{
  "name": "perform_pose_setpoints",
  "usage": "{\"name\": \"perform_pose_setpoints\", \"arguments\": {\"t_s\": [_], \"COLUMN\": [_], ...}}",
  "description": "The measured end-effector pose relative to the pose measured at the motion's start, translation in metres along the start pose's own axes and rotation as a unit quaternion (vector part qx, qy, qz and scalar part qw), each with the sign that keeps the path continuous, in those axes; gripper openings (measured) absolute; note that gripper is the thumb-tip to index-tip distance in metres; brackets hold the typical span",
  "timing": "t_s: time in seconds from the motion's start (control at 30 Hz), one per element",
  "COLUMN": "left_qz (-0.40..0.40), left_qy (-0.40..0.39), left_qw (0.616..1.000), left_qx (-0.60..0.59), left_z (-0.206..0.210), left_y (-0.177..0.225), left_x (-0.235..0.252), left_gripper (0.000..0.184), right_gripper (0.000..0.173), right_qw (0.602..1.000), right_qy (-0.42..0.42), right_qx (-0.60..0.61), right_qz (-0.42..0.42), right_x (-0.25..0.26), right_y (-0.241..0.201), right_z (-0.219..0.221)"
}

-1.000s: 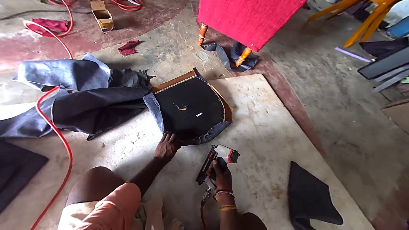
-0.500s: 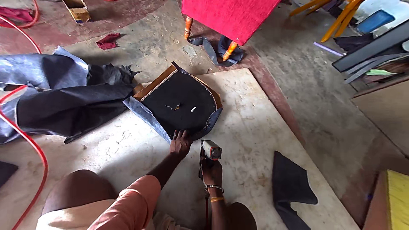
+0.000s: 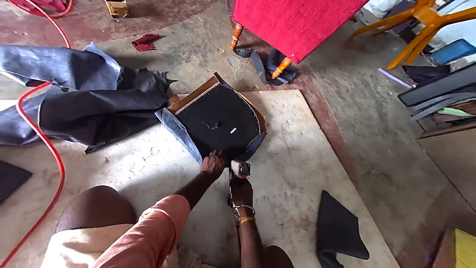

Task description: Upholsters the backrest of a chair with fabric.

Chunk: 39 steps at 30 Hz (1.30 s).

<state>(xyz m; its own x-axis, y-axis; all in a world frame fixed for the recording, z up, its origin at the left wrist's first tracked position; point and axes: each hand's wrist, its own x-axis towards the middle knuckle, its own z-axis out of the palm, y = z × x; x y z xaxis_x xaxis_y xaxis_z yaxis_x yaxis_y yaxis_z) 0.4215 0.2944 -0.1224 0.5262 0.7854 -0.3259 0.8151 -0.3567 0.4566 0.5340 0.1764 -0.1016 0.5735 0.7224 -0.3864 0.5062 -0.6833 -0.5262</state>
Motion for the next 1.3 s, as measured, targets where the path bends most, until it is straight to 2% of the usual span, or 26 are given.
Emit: {"name": "perform_pose_setpoints", "arguments": {"t_s": [0.07, 0.17, 0.23, 0.43, 0.53, 0.63, 0.87, 1.07, 1.13, 1.3], "left_qz": [0.019, 0.034, 0.015, -0.006, 0.027, 0.048, -0.040, 0.038, 0.045, 0.004], "left_qy": [-0.006, -0.014, -0.011, -0.004, -0.006, -0.004, 0.011, -0.031, -0.029, -0.021], "left_qw": [1.000, 0.999, 0.999, 0.999, 0.999, 0.997, 0.997, 0.999, 0.999, 1.000], "left_qx": [-0.018, -0.026, -0.033, -0.033, -0.043, -0.058, -0.063, -0.017, -0.011, -0.018], "left_z": [-0.006, -0.008, -0.010, -0.011, -0.014, -0.015, -0.018, -0.033, -0.034, -0.036], "left_y": [-0.011, -0.021, -0.017, -0.011, -0.026, -0.042, -0.027, -0.051, -0.052, -0.042], "left_x": [-0.001, 0.003, 0.004, 0.003, -0.001, -0.004, 0.002, -0.003, -0.005, 0.001], "left_gripper": [0.043, 0.028, 0.027, 0.028, 0.032, 0.024, 0.030, 0.034, 0.029, 0.029], "right_gripper": [0.033, 0.030, 0.028, 0.034, 0.034, 0.030, 0.037, 0.034, 0.032, 0.033], "right_qw": [1.000, 0.995, 0.993, 1.000, 0.997, 0.990, 1.000, 0.995, 0.993, 0.999], "right_qy": [0.012, 0.018, 0.006, -0.001, 0.017, 0.018, 0.001, 0.022, 0.008, 0.000], "right_qx": [0.028, 0.091, 0.112, 0.002, 0.070, 0.136, 0.017, 0.097, 0.113, 0.025], "right_qz": [-0.007, -0.026, -0.032, -0.015, -0.014, -0.015, -0.025, -0.025, -0.028, -0.029], "right_x": [-0.007, -0.012, -0.010, -0.003, -0.016, -0.025, -0.013, -0.031, -0.031, -0.015], "right_y": [0.006, 0.018, 0.014, -0.009, 0.001, 0.004, -0.023, -0.012, -0.016, -0.040], "right_z": [0.001, 0.011, 0.018, 0.018, 0.016, 0.023, 0.035, 0.036, 0.040, 0.052]}}
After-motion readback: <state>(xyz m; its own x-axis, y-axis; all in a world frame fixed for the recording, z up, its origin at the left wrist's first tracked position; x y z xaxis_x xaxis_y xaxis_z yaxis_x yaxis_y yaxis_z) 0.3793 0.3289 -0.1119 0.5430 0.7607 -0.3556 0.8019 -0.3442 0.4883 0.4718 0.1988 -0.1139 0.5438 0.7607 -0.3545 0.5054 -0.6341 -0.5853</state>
